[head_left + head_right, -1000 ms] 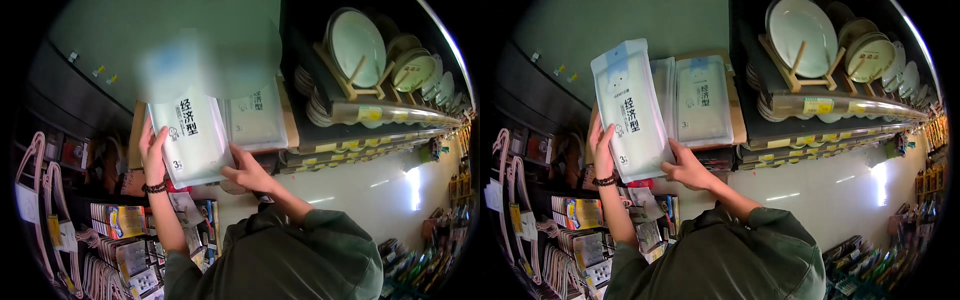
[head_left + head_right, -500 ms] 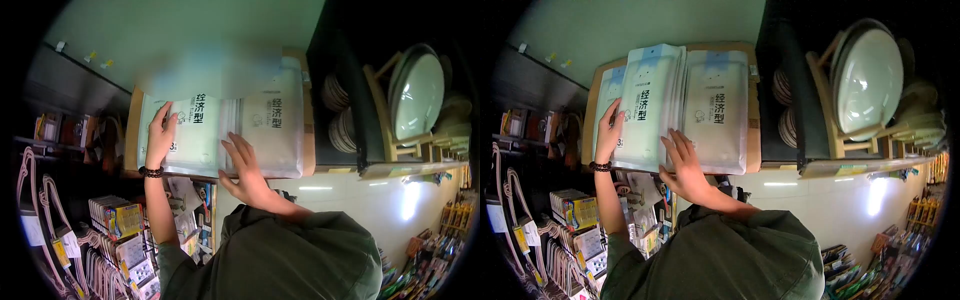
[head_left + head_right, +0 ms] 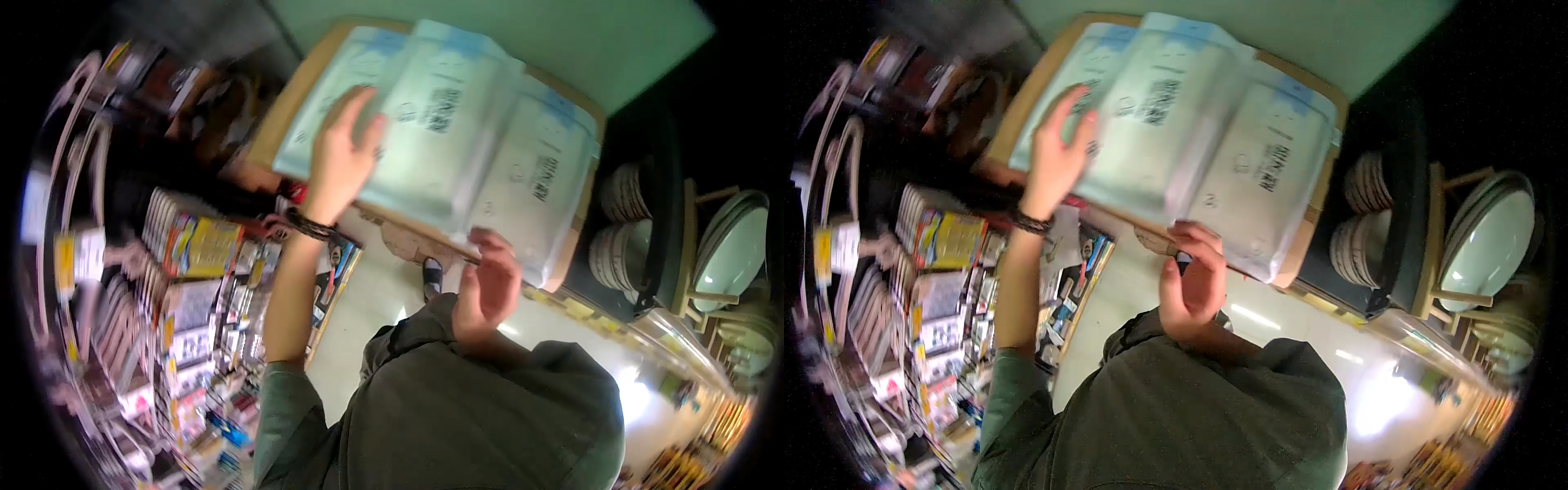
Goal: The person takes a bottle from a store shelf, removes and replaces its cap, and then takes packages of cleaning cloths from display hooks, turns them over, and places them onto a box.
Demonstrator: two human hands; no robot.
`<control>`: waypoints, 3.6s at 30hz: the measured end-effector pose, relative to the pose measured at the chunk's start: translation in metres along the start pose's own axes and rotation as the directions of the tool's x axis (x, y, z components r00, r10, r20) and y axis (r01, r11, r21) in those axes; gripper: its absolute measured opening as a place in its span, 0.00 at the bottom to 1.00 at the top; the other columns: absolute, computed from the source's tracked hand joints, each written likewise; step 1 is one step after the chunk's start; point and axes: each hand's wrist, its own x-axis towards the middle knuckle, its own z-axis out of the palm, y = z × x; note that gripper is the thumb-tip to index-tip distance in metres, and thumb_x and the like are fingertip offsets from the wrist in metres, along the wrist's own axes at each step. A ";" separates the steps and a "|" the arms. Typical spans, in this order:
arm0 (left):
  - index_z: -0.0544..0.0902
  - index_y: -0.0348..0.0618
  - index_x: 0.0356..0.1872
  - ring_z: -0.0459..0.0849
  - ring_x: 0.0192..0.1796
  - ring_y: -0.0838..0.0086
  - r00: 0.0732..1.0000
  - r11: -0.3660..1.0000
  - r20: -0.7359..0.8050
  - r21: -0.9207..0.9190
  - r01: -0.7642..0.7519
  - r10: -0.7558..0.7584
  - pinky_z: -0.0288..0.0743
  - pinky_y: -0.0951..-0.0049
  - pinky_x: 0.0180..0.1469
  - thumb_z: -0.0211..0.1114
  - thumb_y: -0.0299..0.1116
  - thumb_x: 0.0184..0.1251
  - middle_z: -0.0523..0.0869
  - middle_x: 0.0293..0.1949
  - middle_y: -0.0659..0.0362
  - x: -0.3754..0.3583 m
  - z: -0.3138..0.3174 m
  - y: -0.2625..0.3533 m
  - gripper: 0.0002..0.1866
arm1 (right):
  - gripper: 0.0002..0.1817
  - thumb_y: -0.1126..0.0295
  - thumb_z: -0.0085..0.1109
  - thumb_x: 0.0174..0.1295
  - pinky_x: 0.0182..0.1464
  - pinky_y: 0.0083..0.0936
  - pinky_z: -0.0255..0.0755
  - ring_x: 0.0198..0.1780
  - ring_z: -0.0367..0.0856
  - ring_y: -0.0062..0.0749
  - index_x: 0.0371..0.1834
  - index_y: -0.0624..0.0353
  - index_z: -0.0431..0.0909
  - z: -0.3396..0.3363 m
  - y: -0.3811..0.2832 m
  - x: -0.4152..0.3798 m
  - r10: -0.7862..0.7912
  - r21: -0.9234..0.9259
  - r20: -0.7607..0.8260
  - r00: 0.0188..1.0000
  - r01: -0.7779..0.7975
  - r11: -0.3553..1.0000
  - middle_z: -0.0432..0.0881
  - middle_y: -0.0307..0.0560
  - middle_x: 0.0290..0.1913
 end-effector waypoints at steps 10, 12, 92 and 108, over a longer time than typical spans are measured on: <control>0.83 0.36 0.52 0.86 0.47 0.54 0.818 0.863 -0.288 -0.068 0.501 -0.498 0.79 0.65 0.50 0.64 0.22 0.69 0.87 0.47 0.46 -0.358 -0.115 0.051 0.12 | 0.13 0.90 0.45 0.64 0.38 0.17 0.70 0.32 0.76 0.23 0.41 0.68 0.80 0.055 -0.035 -0.148 0.417 -0.120 0.754 0.508 -0.518 0.847 0.74 0.40 0.28; 0.84 0.37 0.53 0.88 0.45 0.57 0.722 0.789 -0.335 -0.127 0.601 -0.605 0.80 0.65 0.49 0.64 0.22 0.69 0.88 0.46 0.48 -0.430 -0.129 0.065 0.13 | 0.10 0.88 0.49 0.64 0.44 0.19 0.72 0.37 0.78 0.24 0.42 0.68 0.80 0.085 -0.052 -0.190 0.367 -0.113 0.800 0.475 -0.481 0.870 0.76 0.41 0.32; 0.83 0.39 0.52 0.84 0.51 0.51 -0.237 0.199 -0.884 -0.338 0.920 -0.403 0.78 0.56 0.54 0.65 0.27 0.68 0.87 0.47 0.48 -1.413 -0.801 0.312 0.13 | 0.29 0.69 0.67 0.65 0.53 0.26 0.75 0.56 0.81 0.32 0.68 0.63 0.69 0.515 -0.394 -1.394 0.401 -0.572 0.811 -0.426 -0.436 0.694 0.80 0.51 0.61; 0.83 0.37 0.53 0.86 0.52 0.54 0.034 0.348 -0.784 -0.236 0.907 -0.620 0.80 0.61 0.53 0.66 0.28 0.69 0.88 0.50 0.48 -1.524 -0.994 0.220 0.14 | 0.19 0.63 0.69 0.66 0.46 0.27 0.76 0.42 0.84 0.25 0.50 0.71 0.84 0.557 -0.381 -1.485 0.509 -0.601 0.797 -0.324 -0.351 0.718 0.89 0.47 0.44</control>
